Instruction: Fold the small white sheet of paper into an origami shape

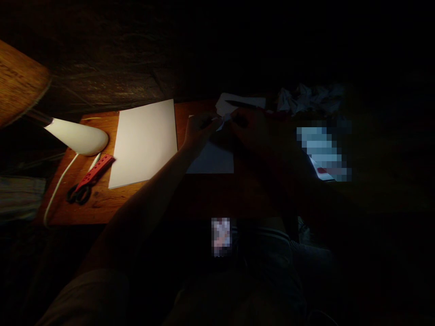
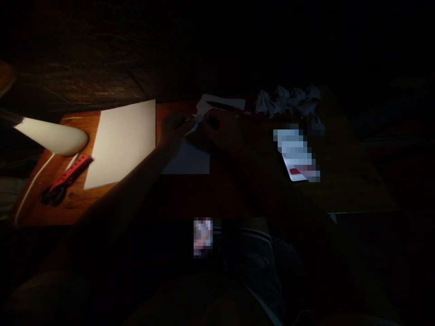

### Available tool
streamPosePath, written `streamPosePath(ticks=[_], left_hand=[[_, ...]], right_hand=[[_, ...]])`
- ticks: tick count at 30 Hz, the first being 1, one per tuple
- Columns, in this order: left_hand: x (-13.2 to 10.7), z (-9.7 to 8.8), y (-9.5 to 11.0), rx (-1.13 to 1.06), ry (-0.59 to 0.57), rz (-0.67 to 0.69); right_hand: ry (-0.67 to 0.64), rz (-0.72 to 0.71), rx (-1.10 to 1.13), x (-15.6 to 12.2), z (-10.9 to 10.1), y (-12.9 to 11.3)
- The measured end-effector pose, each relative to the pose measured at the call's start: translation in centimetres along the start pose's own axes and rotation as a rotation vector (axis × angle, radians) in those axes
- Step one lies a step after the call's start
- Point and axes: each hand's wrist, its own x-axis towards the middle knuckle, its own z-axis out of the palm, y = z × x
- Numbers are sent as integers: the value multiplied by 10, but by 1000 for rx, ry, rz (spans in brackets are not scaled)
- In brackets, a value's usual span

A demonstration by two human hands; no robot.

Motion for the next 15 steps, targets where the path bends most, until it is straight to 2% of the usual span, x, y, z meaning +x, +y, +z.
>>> streamPosePath(ticks=[8, 15], left_hand=[[0, -4, -1, -30, -22, -38], [0, -5, -4, -15, -41, -40]], right_hand=[[21, -51, 23, -3, 2, -2], [-18, -11, 6, -7, -2, -12]])
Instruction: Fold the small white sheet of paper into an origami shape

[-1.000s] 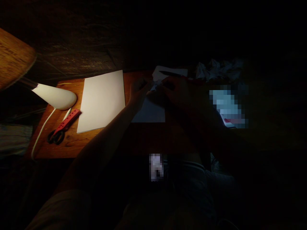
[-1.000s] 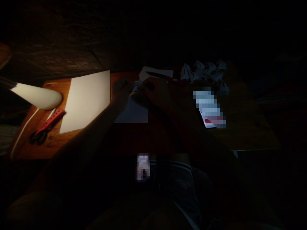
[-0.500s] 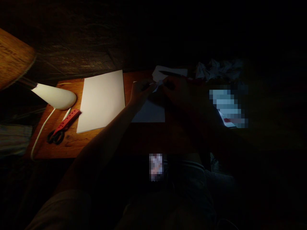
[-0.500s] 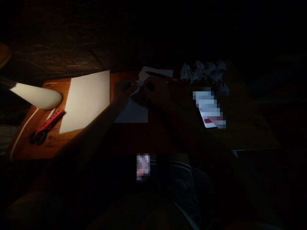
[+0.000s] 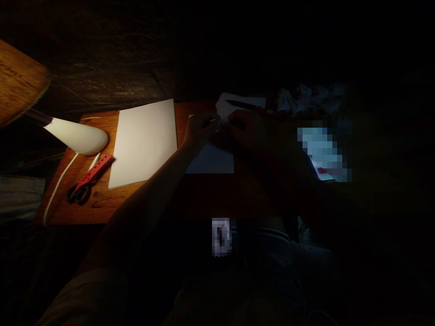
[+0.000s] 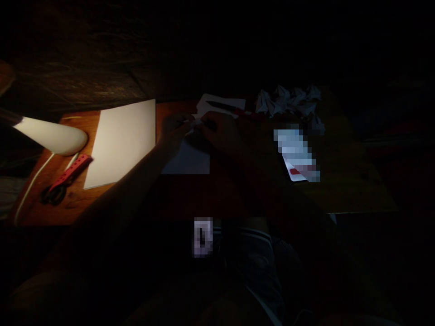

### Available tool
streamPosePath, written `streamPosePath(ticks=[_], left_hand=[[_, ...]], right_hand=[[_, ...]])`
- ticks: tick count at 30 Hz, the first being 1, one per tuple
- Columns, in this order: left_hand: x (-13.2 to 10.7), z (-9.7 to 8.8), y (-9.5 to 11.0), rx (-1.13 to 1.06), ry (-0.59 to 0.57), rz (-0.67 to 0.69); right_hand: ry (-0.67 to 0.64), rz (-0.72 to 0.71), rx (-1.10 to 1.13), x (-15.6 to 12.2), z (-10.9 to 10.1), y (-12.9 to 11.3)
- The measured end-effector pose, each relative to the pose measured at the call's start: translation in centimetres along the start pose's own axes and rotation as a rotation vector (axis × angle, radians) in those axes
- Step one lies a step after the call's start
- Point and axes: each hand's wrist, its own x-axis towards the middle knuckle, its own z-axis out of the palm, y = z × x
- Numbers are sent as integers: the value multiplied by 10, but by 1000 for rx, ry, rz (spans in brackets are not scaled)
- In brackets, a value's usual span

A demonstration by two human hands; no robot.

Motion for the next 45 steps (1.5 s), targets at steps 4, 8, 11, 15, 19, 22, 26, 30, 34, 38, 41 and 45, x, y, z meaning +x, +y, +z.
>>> streamPosePath(ticks=[4, 8, 11, 15, 19, 22, 26, 30, 34, 38, 41, 45], left_hand=[[0, 0, 2, 13, -2, 4], [1, 1, 3, -10, -24, 19], [0, 1, 5, -33, -39, 15], [-1, 2, 8, -17, -40, 17], [-2, 3, 10, -16, -49, 13], [-2, 3, 11, -32, -63, 19], [-3, 3, 11, -65, -77, 33], [-2, 3, 10, -79, -82, 23], [-2, 3, 11, -50, -64, 14], [-3, 4, 13, -1, -25, -2], [-5, 6, 16, 6, -11, -10], [-4, 6, 17, -23, -16, -6]], right_hand=[[-2, 52, -30, 1, 1, -1], [12, 70, 14, 3, 3, 3], [25, 61, 89, 7, 6, 9], [30, 38, 134, 10, 8, 16], [15, 36, 175, 10, 5, 16], [-4, 43, 193, 9, 2, 12], [6, 43, 148, 8, 0, 7], [15, 49, 147, 8, 0, 8], [16, 49, 167, 8, 1, 11], [34, 43, 157, 9, 3, 15], [13, 33, 122, 10, 3, 17], [11, 41, 117, 9, 3, 15]])
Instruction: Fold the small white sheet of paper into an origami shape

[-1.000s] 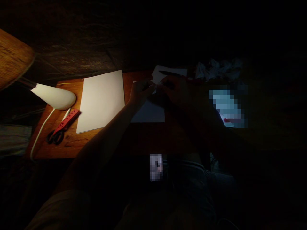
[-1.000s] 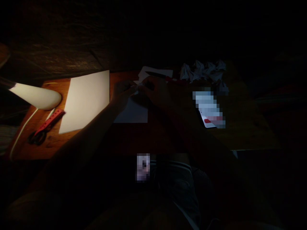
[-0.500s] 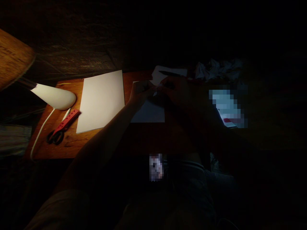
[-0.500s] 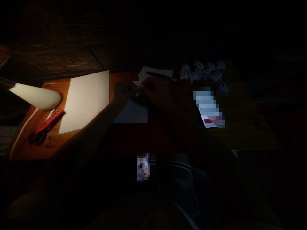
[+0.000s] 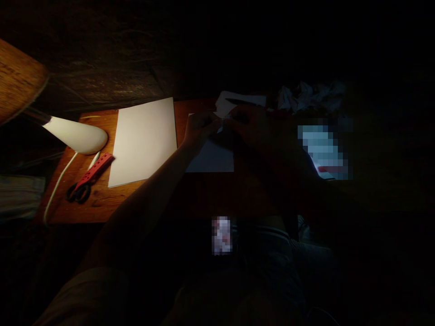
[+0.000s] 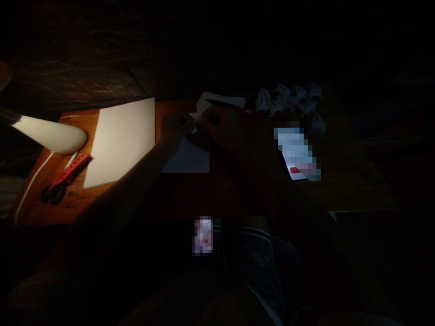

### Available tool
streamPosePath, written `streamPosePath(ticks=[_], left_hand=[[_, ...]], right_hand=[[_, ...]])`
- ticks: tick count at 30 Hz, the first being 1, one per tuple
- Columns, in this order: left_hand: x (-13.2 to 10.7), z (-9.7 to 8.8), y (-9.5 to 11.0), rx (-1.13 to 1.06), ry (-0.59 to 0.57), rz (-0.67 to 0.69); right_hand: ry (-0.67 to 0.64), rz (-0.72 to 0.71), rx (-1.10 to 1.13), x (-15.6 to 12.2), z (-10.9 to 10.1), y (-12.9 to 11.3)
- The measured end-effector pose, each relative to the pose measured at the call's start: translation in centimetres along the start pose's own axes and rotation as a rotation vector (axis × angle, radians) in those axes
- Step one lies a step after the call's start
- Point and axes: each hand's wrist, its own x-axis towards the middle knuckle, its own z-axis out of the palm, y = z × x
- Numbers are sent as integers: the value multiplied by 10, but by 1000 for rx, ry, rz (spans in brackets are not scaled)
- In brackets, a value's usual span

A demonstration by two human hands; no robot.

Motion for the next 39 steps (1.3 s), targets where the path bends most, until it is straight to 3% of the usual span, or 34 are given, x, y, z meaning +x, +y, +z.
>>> streamPosePath(ticks=[15, 32, 39], left_hand=[[1, -3, -4, -30, -51, 5], [4, -2, -11, 12, 17, 0], [3, -3, -11, -12, 43, 1]], right_hand=[[-13, 48, 12, -1, -4, -12], [103, 64, 77, 2, 5, -4], [42, 48, 84, 0, 3, -7]])
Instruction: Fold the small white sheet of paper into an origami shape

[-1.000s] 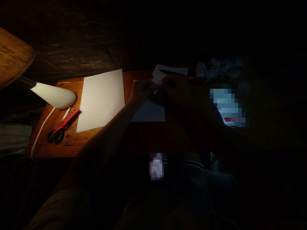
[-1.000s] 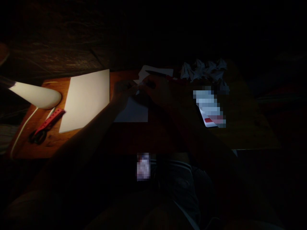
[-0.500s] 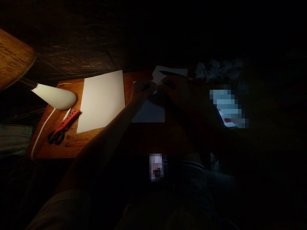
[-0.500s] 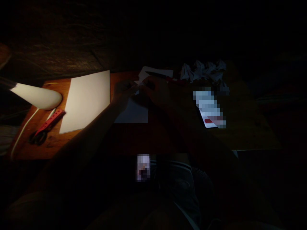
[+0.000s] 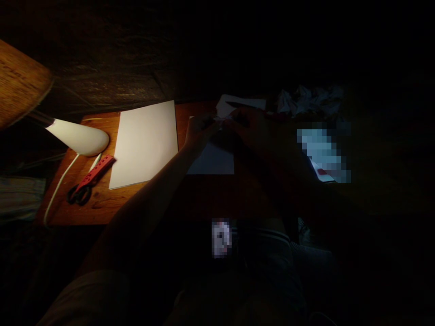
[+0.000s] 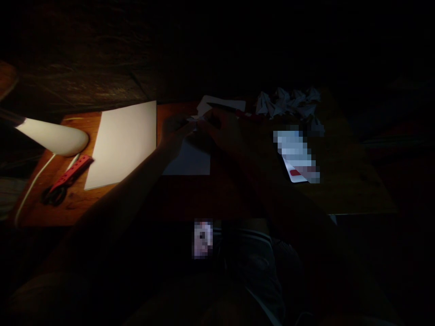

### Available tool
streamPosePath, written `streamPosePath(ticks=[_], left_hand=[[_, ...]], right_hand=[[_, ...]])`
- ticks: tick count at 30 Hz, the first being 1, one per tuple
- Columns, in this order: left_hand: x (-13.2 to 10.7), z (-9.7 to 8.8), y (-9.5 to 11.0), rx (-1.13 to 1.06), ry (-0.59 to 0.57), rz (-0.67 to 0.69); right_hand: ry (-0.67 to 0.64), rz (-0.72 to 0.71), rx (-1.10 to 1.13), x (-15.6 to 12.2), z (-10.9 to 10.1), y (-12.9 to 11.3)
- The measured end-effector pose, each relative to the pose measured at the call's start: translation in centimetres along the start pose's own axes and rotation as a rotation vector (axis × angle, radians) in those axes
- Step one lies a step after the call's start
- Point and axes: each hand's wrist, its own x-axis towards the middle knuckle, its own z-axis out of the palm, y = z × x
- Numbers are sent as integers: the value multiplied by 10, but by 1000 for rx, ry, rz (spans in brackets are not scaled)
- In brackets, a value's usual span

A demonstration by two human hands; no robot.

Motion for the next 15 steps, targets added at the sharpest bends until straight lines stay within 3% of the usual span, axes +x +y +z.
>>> streamPosePath(ticks=[15], left_hand=[[0, 2, 5, 28, -47, 7]], right_hand=[[-21, -32, -74, -2, -3, -2]])
